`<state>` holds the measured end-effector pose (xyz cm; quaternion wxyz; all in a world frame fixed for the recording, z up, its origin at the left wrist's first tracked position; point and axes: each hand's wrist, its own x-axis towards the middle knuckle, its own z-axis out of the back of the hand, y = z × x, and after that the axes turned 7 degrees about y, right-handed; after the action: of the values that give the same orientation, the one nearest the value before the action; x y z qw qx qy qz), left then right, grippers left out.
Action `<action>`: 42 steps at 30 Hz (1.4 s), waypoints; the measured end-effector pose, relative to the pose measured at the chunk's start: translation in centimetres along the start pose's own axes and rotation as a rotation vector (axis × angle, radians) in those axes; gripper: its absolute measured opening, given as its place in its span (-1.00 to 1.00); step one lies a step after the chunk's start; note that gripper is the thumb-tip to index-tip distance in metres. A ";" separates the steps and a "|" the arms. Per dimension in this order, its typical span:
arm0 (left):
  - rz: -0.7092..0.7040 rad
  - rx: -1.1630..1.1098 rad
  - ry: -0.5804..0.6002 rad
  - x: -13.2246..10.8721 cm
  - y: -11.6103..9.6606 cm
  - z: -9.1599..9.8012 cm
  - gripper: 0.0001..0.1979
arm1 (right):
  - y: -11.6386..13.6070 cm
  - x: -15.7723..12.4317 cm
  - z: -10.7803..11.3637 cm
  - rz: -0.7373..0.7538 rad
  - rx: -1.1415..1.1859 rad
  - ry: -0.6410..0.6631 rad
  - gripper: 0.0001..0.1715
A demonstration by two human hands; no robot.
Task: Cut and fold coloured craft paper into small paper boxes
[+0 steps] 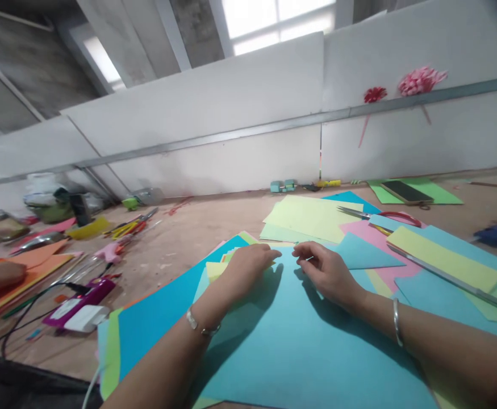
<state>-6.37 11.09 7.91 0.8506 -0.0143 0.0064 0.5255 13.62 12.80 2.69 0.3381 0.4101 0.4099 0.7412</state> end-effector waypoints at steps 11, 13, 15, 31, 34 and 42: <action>0.100 -0.993 -0.928 -2.5 -4.2 1.4 -0.65 | 0.7 -1.9 -1.6 0.235 -0.329 0.320 0.34; 0.150 -1.195 -0.930 -2.1 -3.9 1.5 -0.68 | 0.2 -1.9 -1.6 0.266 -0.353 0.244 0.23; 0.204 -1.362 -0.915 -1.3 -3.2 1.5 -0.69 | -0.2 -1.7 -1.6 0.293 -0.382 0.209 0.24; 0.511 -1.526 -0.781 0.8 -0.9 0.5 -0.66 | 2.4 -1.4 -0.4 -0.082 0.185 0.305 -0.03; 0.464 -1.540 -0.789 1.1 -0.8 0.3 -0.62 | 2.4 -0.9 -0.6 -0.312 0.479 0.207 -0.28; 0.424 -1.820 -0.571 1.8 0.1 -0.3 -0.51 | 1.8 0.3 0.4 -0.514 0.647 0.017 -0.45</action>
<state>-5.67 12.78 7.53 0.3718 -0.5363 -0.6055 0.4555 13.54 12.36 4.48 0.3624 0.3734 0.7136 0.4690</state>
